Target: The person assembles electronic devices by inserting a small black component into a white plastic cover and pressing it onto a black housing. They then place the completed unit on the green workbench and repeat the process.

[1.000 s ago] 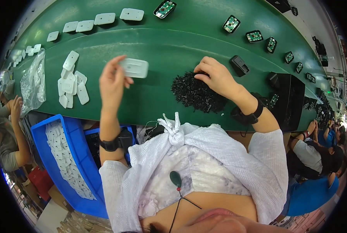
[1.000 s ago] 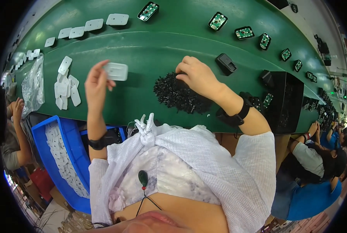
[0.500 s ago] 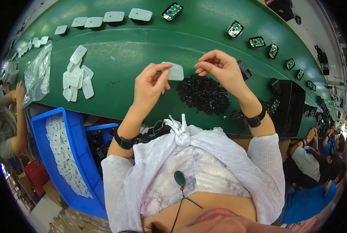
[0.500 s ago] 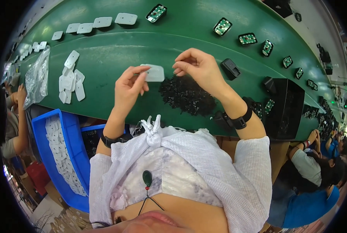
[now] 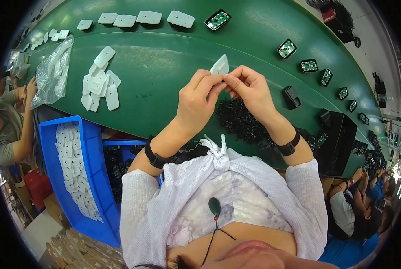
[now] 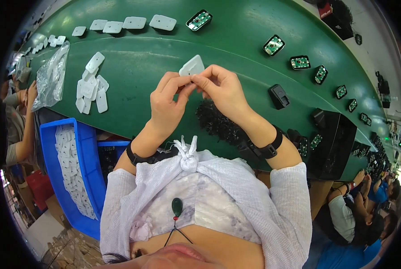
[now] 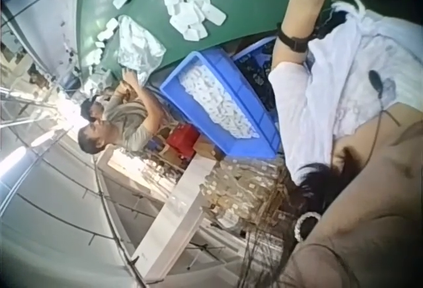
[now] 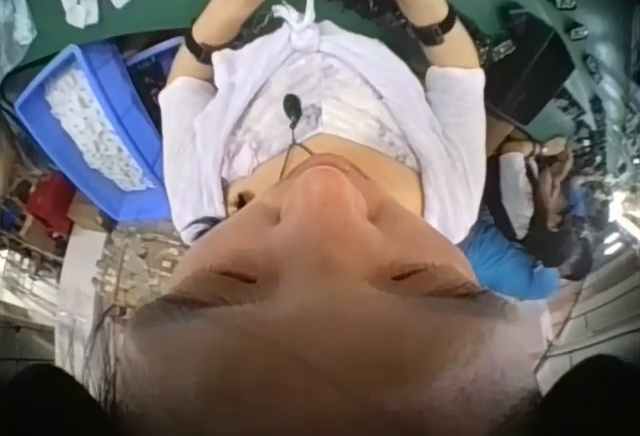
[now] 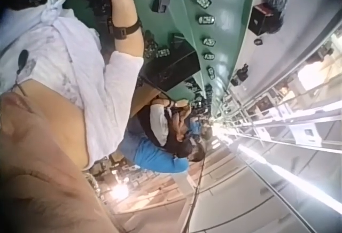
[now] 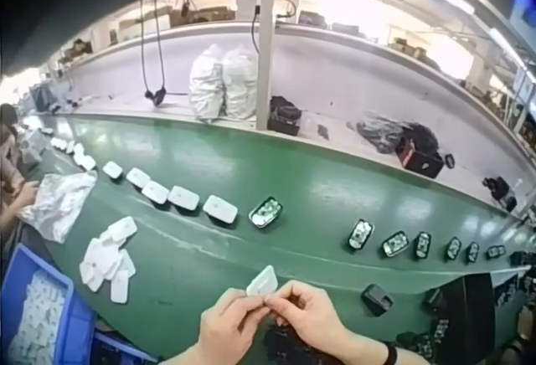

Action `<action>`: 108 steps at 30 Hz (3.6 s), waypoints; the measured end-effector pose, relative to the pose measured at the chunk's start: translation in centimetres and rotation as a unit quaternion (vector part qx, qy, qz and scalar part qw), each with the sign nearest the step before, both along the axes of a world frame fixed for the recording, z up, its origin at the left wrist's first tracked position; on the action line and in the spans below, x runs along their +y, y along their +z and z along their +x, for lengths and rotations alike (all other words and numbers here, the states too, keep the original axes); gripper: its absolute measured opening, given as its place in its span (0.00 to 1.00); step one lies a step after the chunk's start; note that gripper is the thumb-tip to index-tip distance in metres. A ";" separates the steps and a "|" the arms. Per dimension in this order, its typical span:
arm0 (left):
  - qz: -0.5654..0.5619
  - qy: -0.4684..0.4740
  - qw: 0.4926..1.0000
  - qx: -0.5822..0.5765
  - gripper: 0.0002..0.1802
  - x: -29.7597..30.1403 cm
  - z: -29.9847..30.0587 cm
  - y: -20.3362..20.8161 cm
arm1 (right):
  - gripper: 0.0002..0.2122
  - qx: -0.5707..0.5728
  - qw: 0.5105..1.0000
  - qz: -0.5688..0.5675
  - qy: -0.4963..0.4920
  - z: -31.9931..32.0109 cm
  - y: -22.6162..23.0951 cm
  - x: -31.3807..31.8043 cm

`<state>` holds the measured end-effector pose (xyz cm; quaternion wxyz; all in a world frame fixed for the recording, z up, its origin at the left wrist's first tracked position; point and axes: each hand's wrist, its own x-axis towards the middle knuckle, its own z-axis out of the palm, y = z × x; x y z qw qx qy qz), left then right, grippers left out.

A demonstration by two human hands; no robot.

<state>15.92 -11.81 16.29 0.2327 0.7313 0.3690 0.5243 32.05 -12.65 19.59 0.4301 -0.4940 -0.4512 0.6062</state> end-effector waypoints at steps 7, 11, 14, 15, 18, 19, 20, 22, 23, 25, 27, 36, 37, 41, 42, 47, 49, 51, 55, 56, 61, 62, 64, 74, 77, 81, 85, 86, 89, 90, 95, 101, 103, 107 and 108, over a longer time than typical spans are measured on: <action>-0.227 -0.075 0.960 -0.146 0.05 -0.4 -0.3 0.2 | 0.03 -0.187 0.947 0.262 0.007 0.4 -0.8 -0.4; -0.296 -0.118 0.922 -0.221 0.05 -0.5 -0.5 0.0 | 0.04 -0.275 0.893 0.357 0.012 0.5 -0.5 -0.3; -0.320 -0.135 0.897 -0.274 0.09 -0.8 -0.3 0.9 | 0.04 -0.287 0.864 0.413 0.000 0.5 -0.8 -0.4; -0.325 -0.137 0.880 -0.319 0.12 -0.9 -0.3 1.2 | 0.04 -0.289 0.875 0.389 -0.009 0.4 -0.6 -0.5; -0.350 -0.135 0.877 -0.299 0.14 -0.8 -0.7 0.9 | 0.05 -0.293 0.892 0.343 -0.022 0.3 -0.1 -0.8; -0.349 -0.134 0.878 -0.299 0.14 -0.7 -0.8 0.4 | 0.05 -0.296 0.900 0.319 -0.027 0.3 -0.1 -0.9; -0.376 -0.151 0.863 -0.302 0.13 -0.7 -0.9 -0.1 | 0.05 -0.296 0.900 0.320 -0.027 0.3 0.0 -0.9; -0.402 -0.168 0.847 -0.305 0.12 -0.8 -1.2 -0.5 | 0.04 -0.337 0.877 0.341 -0.017 0.2 0.0 -0.8; -0.414 -0.164 0.843 -0.301 0.11 -0.8 -1.3 -0.5 | 0.04 -0.338 0.877 0.342 -0.017 0.1 0.0 -0.8; -0.426 -0.160 0.839 -0.298 0.11 -1.0 -1.3 -0.4 | 0.04 -0.342 0.878 0.333 -0.030 -0.2 0.0 -0.9; -0.393 -0.156 0.848 -0.319 0.07 -1.3 -1.1 -0.2 | 0.04 -0.319 0.899 0.297 -0.038 -0.8 0.5 -1.1; -0.296 -0.095 0.917 -0.249 0.04 -1.6 -1.3 -0.4 | 0.06 -0.377 0.852 0.360 -0.054 -1.7 -0.6 -1.8; -0.296 -0.095 0.917 -0.249 0.04 -1.6 -1.5 -0.4 | 0.07 -0.383 0.845 0.368 -0.059 -1.4 -0.4 -1.8; -0.331 -0.120 0.905 -0.237 0.04 -1.7 -2.0 0.5 | 0.10 -0.322 0.875 0.335 -0.139 -1.6 1.2 -1.7; -0.351 -0.121 0.900 -0.230 0.05 -1.7 -2.0 0.7 | 0.10 -0.322 0.875 0.334 -0.139 -1.2 1.1 -1.5; -0.351 -0.136 0.906 -0.192 0.05 -1.3 -2.0 0.1 | 0.11 -0.285 0.944 0.155 0.065 0.3 1.0 -0.6; -0.326 -0.132 0.920 -0.171 0.05 -1.2 -2.1 -0.1 | 0.10 -0.215 0.969 0.077 0.095 0.9 1.2 0.2; -0.347 -0.145 0.912 -0.164 0.05 -1.0 -2.2 0.1 | 0.10 -0.143 0.982 -0.002 0.122 1.0 0.9 0.6; -0.382 -0.149 0.893 -0.184 0.05 -0.3 -2.6 -0.3 | 0.13 -0.136 0.984 0.010 0.115 0.7 0.0 1.3; -0.423 -0.160 0.870 -0.196 0.06 0.0 -2.9 -0.3 | 0.13 -0.154 0.981 0.012 0.115 0.6 -0.1 1.5; -0.440 -0.167 0.825 -0.312 0.11 2.0 -3.8 -1.3 | 0.14 -0.143 0.975 -0.018 0.170 0.5 -0.5 4.7; -0.440 -0.165 0.825 -0.315 0.11 2.7 -4.1 -1.8 | 0.15 -0.141 0.970 -0.022 0.195 0.3 -0.7 5.5; -0.436 -0.118 0.854 -0.257 0.11 4.0 -4.7 -2.6 | 0.13 -0.163 0.956 -0.024 0.242 0.4 -0.9 7.6; -0.250 0.029 0.951 0.178 0.05 9.2 -5.4 -2.8 | 0.14 -0.534 0.657 0.518 0.118 1.1 -3.3 21.2; -0.224 0.024 0.952 0.206 0.06 9.3 -4.6 -2.8 | 0.18 -0.571 0.710 0.382 0.155 1.5 -5.3 21.9; -0.147 0.040 0.968 0.201 0.16 8.7 -4.9 -4.2 | 0.19 -0.589 0.761 0.259 0.086 0.7 -2.4 17.7; -0.078 0.105 0.962 0.241 0.28 5.3 -4.7 -3.5 | 0.20 -0.582 0.768 0.255 0.086 3.3 0.1 11.7; -0.057 0.106 0.955 0.271 0.32 4.3 -4.5 -3.2 | 0.18 -0.582 0.783 0.188 0.114 3.9 0.6 10.1; -0.025 0.111 0.948 0.296 0.36 2.9 -3.8 -3.2 | 0.15 -0.613 0.756 0.195 0.122 6.1 0.2 6.8; -0.014 0.115 0.949 0.292 0.36 2.6 -3.6 -3.4 | 0.14 -0.642 0.712 0.268 0.101 6.6 -0.5 6.1; -0.009 0.075 0.960 0.269 0.33 2.9 -3.7 -3.7 | 0.11 -0.576 0.719 0.385 0.053 6.5 -1.4 4.9; -0.017 0.030 0.973 0.227 0.30 1.6 -3.7 -3.6 | 0.07 -0.507 0.718 0.465 0.109 1.7 -2.3 4.0; -0.022 0.030 0.976 0.215 0.30 1.3 -3.6 -3.6 | 0.06 -0.503 0.724 0.458 0.120 1.0 -3.1 4.0; -0.021 0.039 0.977 0.207 0.29 1.1 -3.5 -3.8 | 0.07 -0.499 0.724 0.453 0.149 0.2 -4.1 4.6; -0.020 0.039 0.977 0.206 0.29 1.0 -3.5 -3.8 | 0.07 -0.499 0.723 0.453 0.152 0.1 -4.2 4.7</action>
